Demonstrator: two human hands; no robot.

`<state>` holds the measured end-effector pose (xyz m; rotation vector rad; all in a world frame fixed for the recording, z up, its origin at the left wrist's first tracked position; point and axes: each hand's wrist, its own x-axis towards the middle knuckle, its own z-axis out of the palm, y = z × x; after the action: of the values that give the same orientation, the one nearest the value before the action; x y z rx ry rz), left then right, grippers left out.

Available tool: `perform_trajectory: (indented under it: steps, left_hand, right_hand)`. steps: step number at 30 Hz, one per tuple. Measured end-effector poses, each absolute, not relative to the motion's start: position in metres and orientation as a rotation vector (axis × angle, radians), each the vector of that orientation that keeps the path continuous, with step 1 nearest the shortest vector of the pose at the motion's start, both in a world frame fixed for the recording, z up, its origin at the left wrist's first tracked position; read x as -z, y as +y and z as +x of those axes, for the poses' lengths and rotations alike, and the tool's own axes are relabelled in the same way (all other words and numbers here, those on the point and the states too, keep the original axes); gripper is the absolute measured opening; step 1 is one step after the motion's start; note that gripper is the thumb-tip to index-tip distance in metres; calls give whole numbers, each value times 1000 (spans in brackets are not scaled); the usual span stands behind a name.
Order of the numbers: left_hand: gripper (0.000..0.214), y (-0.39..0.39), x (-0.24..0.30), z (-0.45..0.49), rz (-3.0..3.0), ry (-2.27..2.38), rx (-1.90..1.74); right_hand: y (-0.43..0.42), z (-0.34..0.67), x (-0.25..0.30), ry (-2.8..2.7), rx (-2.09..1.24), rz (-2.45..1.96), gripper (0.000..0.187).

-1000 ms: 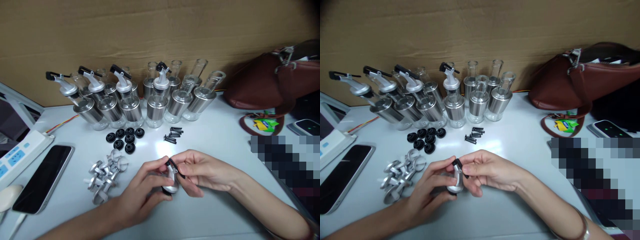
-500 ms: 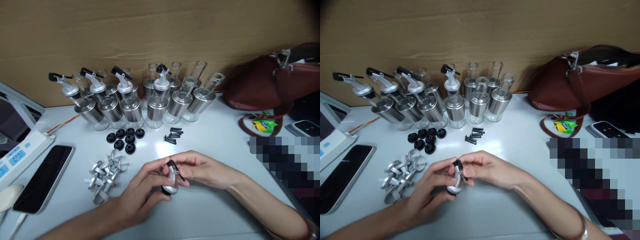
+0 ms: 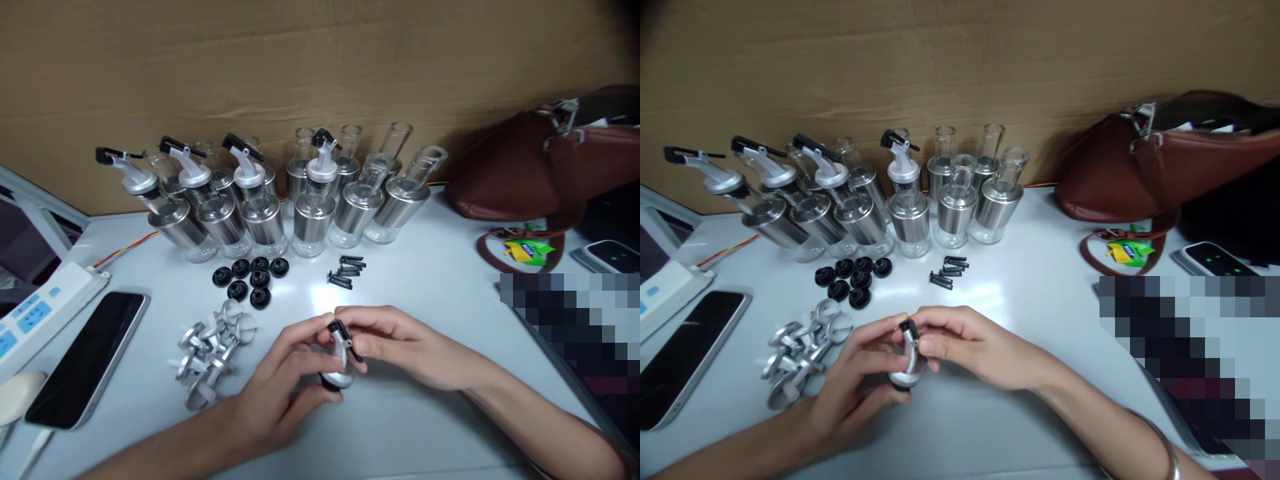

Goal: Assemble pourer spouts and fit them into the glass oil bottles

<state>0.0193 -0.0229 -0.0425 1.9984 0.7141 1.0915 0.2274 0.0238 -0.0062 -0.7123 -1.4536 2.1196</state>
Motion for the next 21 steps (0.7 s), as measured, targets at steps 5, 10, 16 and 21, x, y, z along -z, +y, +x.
perform_trajectory:
  steps: [5,10,16,21]
  left_hand:
    - [29,-23,43,21,2006,756,-1144]
    - [27,-23,42,21,2066,767,-1142]
    - [24,-22,37,20,2124,756,-1095]
    - [25,-23,41,20,2136,744,-1083]
  right_hand:
    - [24,226,8,-1537,-2039,-738,42]
    - [25,226,12,-1483,-2135,-738,37]
    - [24,226,13,-1430,-2180,-738,36]
    - [24,225,13,-1423,-2172,-752,32]
